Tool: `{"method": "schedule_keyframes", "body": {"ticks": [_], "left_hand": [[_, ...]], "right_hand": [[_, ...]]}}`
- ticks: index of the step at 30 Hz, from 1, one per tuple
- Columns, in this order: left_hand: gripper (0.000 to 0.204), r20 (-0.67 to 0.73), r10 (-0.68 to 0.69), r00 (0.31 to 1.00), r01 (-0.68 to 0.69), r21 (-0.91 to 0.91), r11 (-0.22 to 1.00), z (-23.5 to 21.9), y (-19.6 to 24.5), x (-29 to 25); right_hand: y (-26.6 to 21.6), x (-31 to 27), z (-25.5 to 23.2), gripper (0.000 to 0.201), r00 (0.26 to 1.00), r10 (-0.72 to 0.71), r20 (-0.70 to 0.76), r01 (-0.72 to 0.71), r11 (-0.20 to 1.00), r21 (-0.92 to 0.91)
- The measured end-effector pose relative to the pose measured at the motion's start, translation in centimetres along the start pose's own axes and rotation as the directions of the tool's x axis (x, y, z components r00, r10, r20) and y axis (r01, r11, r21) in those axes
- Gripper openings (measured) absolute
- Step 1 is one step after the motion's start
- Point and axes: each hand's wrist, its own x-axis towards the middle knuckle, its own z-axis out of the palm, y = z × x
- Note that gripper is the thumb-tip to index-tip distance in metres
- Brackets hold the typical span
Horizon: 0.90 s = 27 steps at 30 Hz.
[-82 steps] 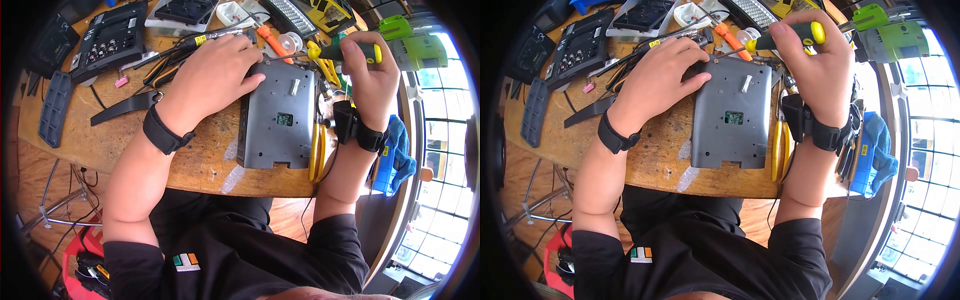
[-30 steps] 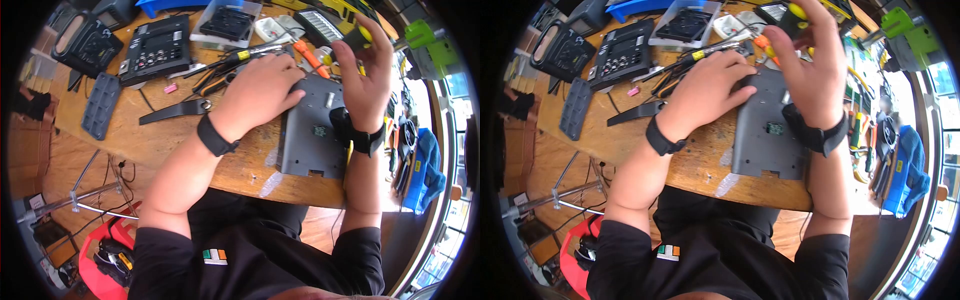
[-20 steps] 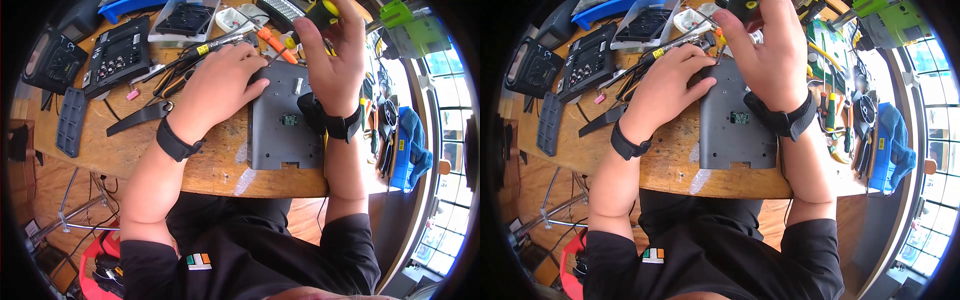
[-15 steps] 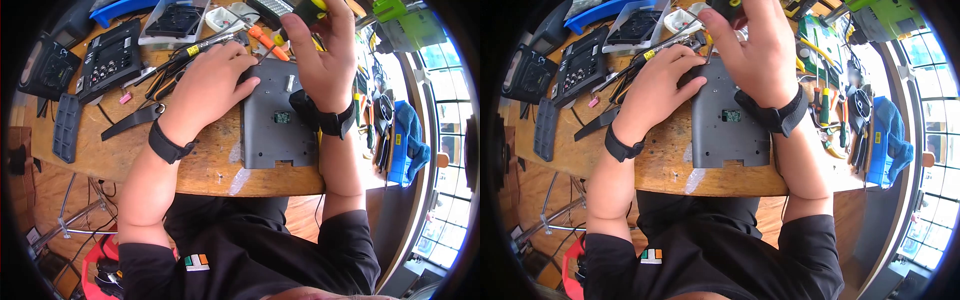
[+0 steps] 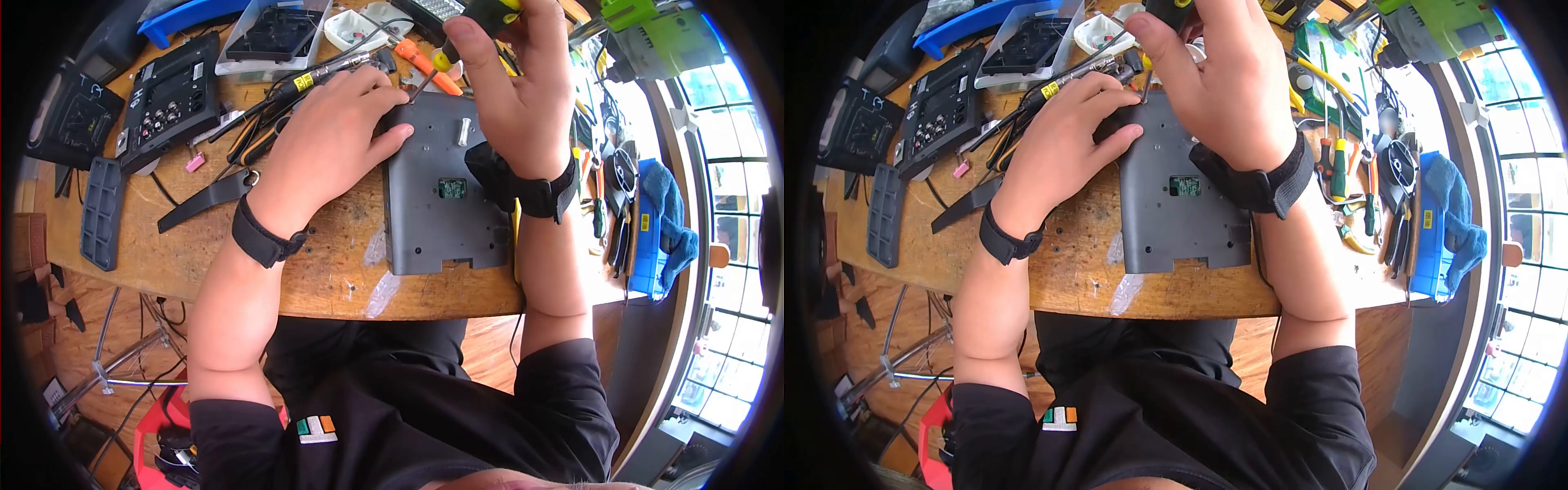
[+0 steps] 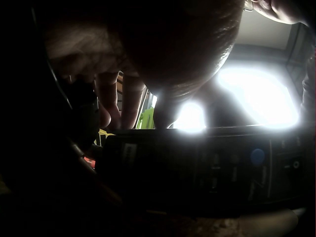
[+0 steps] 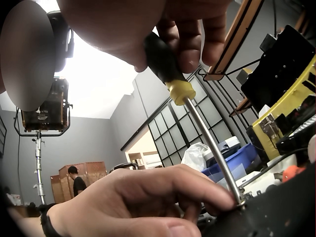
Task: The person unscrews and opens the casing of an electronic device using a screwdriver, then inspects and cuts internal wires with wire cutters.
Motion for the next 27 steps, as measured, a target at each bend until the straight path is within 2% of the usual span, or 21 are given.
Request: {"method": "schedule_keyframes", "body": {"ticks": [2, 8, 12, 14, 18, 20, 22, 24, 26, 27], "left_hand": [[0.029, 0.009, -0.011, 1.0, 0.011, -0.017, 1.0, 0.1, 0.0, 0.0], [0.029, 0.005, -0.019, 1.0, 0.019, -0.038, 0.999, 0.2, -0.2, -0.2], [0.029, -0.002, -0.011, 1.0, 0.011, -0.03, 0.999, 0.1, -0.2, -0.1], [0.03, 0.002, -0.013, 1.0, 0.013, -0.026, 1.0, 0.1, -0.2, -0.2], [0.03, 0.033, -0.051, 0.998, 0.053, -0.052, 0.997, 0.0, -0.1, -0.1], [0.03, 0.009, -0.042, 0.999, 0.042, -0.066, 0.997, 0.2, -0.1, -0.1], [0.03, -0.02, -0.03, 0.999, 0.029, -0.077, 0.997, 0.1, 0.0, -0.1], [0.032, 0.075, -0.087, 0.993, 0.095, -0.11, 0.989, -0.2, 0.2, 0.0], [0.032, 0.081, -0.073, 0.994, 0.082, -0.119, 0.989, -0.2, 0.1, 0.2], [0.032, 0.084, -0.056, 0.995, 0.067, -0.131, 0.989, -0.4, -0.1, 0.2]], "right_hand": [[-0.4, 0.2, -0.3, 0.046, 0.997, 0.068, 0.038, -0.066, 0.997, -0.04], [-0.7, 0.4, -0.8, 0.046, 0.994, 0.084, 0.067, -0.086, 0.996, 0.031], [-0.5, 0.4, -0.7, 0.046, 0.994, 0.076, 0.082, -0.073, 0.997, -0.039], [-0.2, 0.3, -0.7, 0.047, 0.991, 0.106, 0.079, -0.111, 0.992, 0.057], [0.0, 0.5, -1.0, 0.047, 0.995, 0.043, 0.09, -0.043, 0.999, 0.002], [-0.5, 0.5, -1.0, 0.047, 0.978, 0.188, 0.095, -0.201, 0.965, 0.165], [-0.2, 0.3, -1.0, 0.047, 0.977, 0.188, 0.098, -0.203, 0.962, 0.18], [-0.1, 0.4, -1.1, 0.047, 0.978, 0.182, 0.098, -0.199, 0.959, 0.2], [-0.2, 0.3, -1.1, 0.047, 0.977, 0.183, 0.106, -0.198, 0.966, 0.167], [0.2, 0.1, -0.7, 0.047, 0.988, 0.137, 0.068, -0.146, 0.978, 0.147]]}}
